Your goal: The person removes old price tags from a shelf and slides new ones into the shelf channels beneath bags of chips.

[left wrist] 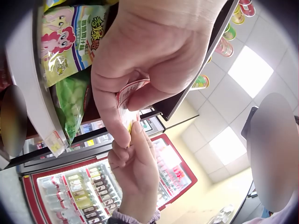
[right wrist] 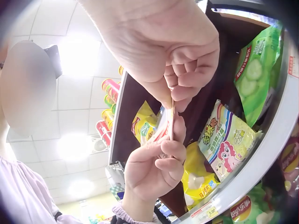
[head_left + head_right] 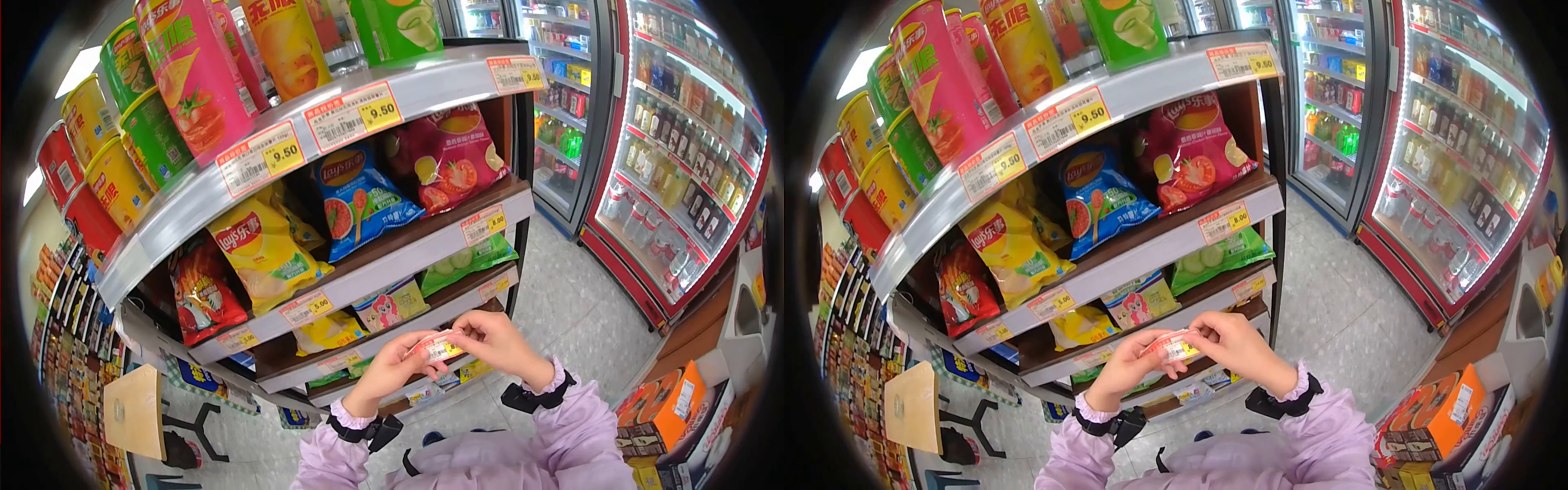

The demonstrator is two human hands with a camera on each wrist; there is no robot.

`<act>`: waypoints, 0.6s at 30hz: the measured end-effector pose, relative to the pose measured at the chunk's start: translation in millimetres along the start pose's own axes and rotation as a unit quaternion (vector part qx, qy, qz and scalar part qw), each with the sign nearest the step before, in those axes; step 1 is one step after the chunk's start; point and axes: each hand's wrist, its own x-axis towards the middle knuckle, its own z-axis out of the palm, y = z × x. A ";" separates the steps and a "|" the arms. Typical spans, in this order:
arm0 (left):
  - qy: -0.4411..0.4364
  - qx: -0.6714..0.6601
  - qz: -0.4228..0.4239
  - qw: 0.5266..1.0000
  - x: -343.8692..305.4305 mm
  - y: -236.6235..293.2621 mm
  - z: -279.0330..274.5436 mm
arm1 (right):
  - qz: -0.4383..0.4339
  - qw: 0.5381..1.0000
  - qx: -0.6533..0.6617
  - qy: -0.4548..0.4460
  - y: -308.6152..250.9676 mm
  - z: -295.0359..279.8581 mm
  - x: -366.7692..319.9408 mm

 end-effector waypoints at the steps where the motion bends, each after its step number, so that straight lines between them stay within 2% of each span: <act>1: 0.002 0.006 -0.001 1.000 0.4 1.6 2.0 | 0.000 1.000 0.010 0.002 1.5 -0.3 -0.5; 9: 0.013 -0.010 -0.019 1.000 11.8 -26.6 9.1 | 0.068 0.996 0.053 0.000 31.6 -8.3 -15.1; 11: 0.012 -0.005 -0.025 1.000 19.2 -36.3 7.9 | 0.095 0.991 0.098 0.013 43.8 -11.0 -20.8; 14: 0.034 -0.044 -0.057 0.997 27.6 -50.2 10.6 | 0.140 0.983 0.118 0.005 65.8 -16.9 -30.6; 18: 0.017 -0.055 -0.091 0.994 39.1 -71.2 10.7 | 0.164 0.974 0.157 -0.008 91.2 -23.8 -41.2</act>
